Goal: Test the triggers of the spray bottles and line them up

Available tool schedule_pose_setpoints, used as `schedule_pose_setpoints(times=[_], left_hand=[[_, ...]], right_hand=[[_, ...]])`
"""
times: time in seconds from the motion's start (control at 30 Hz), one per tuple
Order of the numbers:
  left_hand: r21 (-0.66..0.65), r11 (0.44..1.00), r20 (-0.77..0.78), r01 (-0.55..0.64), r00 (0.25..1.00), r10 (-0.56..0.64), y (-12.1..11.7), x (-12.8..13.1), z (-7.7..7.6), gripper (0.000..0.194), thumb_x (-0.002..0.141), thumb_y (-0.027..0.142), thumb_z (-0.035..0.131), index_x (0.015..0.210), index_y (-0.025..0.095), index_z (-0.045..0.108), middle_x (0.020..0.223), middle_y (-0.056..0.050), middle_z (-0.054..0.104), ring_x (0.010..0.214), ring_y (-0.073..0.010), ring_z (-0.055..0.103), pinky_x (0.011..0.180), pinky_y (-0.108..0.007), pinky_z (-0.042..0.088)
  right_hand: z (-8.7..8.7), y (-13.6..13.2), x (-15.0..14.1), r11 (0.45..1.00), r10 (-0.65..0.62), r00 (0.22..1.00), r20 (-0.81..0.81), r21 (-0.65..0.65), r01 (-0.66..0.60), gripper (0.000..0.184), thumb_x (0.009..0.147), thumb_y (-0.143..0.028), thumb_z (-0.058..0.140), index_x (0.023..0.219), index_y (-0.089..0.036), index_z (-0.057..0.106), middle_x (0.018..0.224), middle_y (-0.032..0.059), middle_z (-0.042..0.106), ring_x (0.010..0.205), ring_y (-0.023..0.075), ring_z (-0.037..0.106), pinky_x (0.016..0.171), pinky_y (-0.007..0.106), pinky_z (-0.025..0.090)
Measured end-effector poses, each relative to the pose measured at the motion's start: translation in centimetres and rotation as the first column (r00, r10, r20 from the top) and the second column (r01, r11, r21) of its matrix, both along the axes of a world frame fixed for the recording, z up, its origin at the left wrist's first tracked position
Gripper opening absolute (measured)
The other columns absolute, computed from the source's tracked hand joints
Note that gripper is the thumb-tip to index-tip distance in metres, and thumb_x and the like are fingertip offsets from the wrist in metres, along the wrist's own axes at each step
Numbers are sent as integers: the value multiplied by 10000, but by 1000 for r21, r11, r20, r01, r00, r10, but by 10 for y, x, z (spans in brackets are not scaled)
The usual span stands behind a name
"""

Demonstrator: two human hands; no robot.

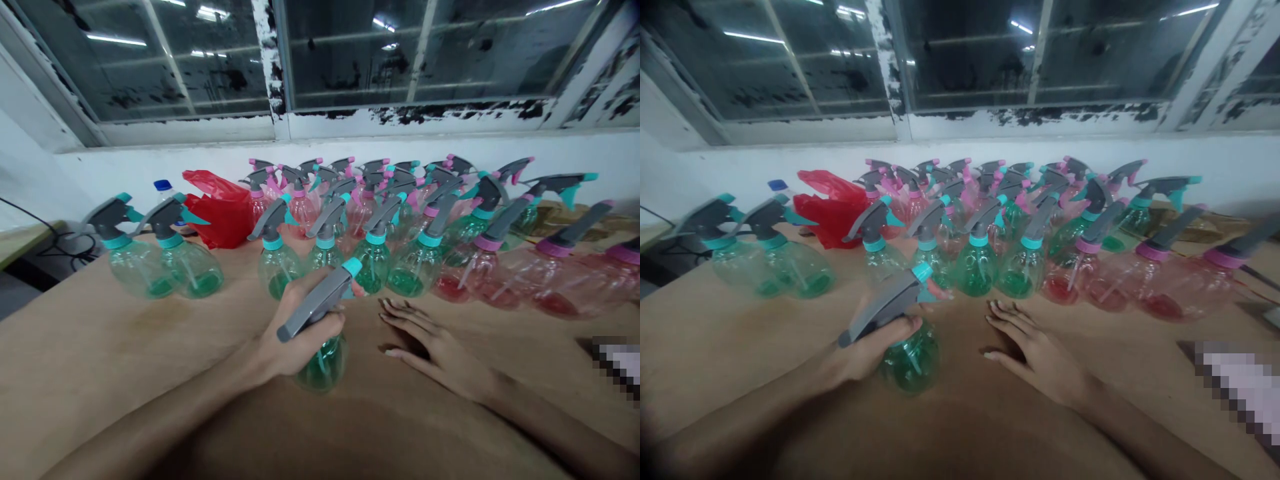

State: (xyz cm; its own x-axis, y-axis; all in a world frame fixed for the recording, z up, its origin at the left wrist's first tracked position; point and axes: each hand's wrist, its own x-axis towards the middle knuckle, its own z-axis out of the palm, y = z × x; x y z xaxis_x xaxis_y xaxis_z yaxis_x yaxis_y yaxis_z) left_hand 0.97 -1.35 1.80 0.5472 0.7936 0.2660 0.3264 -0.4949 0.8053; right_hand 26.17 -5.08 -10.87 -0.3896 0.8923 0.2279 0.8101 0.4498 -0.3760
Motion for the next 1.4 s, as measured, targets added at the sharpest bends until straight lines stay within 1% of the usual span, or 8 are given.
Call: schedule_pose_setpoints(times=[0.23, 0.4, 0.6, 0.77, 0.93, 1.07, 1.27, 1.4], left_hand=[[28, 1000, -3, -13, 1000, 13, 4, 2, -5, 351, 735, 219, 492, 1063, 209, 616, 768, -15, 597, 640, -149, 559, 677, -284, 507], [25, 999, -14, -32, 999, 32, 2, 4, -4, 336, 751, 224, 492, 1061, 209, 622, 756, -16, 605, 635, -150, 577, 664, -273, 511], [28, 998, -43, -51, 998, 52, 1, 4, -3, 333, 771, 237, 488, 1080, 219, 611, 716, 0, 609, 610, -143, 574, 613, -245, 504], [18, 999, -36, -50, 998, 50, 1, 4, -3, 337, 759, 222, 489, 1071, 227, 617, 745, -4, 617, 619, -145, 587, 652, -257, 510], [40, 998, -27, -48, 998, 49, 1, 4, -3, 324, 758, 219, 494, 1055, 212, 622, 723, -1, 600, 598, -137, 561, 629, -248, 503], [4, 998, -38, -60, 997, 60, 0, 4, -2, 325, 763, 231, 490, 1063, 228, 616, 697, 3, 600, 615, -150, 578, 606, -250, 503], [12, 999, -2, -50, 999, 50, 0, 4, -3, 338, 744, 204, 500, 1058, 214, 625, 752, -9, 612, 581, -140, 572, 608, -259, 502], [34, 998, 8, -51, 999, 51, 1, 5, -3, 335, 741, 190, 497, 1048, 212, 628, 769, -11, 606, 616, -156, 602, 628, -276, 504]], right_hand=[[2, -1, -1, 1000, -11, 1000, -10, 0, 11, 532, 863, -478, 487, 1347, -273, 406, 1414, 25, 423, 1333, 242, 310, 1083, 495, 302], [2, -1, -2, 1000, -13, 999, -50, 14, 13, 526, 852, -475, 506, 1335, -284, 424, 1399, 28, 444, 1318, 253, 337, 1073, 502, 314], [1, 0, 0, 1000, 0, 999, -48, 9, 1, 530, 853, -468, 506, 1342, -287, 412, 1408, 26, 431, 1321, 255, 330, 1076, 502, 309], [1, 1, 1, 1000, 6, 1000, -30, 4, -6, 531, 857, -473, 497, 1344, -282, 408, 1417, 26, 418, 1329, 251, 316, 1080, 501, 301], [3, 0, -1, 1000, -9, 1000, -23, -7, 9, 536, 857, -483, 493, 1344, -275, 411, 1415, 27, 421, 1325, 244, 324, 1085, 490, 300], [3, 0, 0, 1000, 0, 999, -41, -8, 0, 530, 853, -475, 500, 1339, -278, 420, 1412, 26, 426, 1324, 250, 326, 1081, 491, 305], [1, 1, 1, 1000, 8, 999, -40, 11, -8, 527, 854, -472, 501, 1341, -288, 415, 1417, 23, 418, 1326, 253, 321, 1075, 506, 307], [2, 0, 0, 1000, -2, 1000, -27, 5, 2, 531, 857, -477, 495, 1343, -280, 411, 1420, 22, 414, 1329, 246, 316, 1079, 494, 309]])
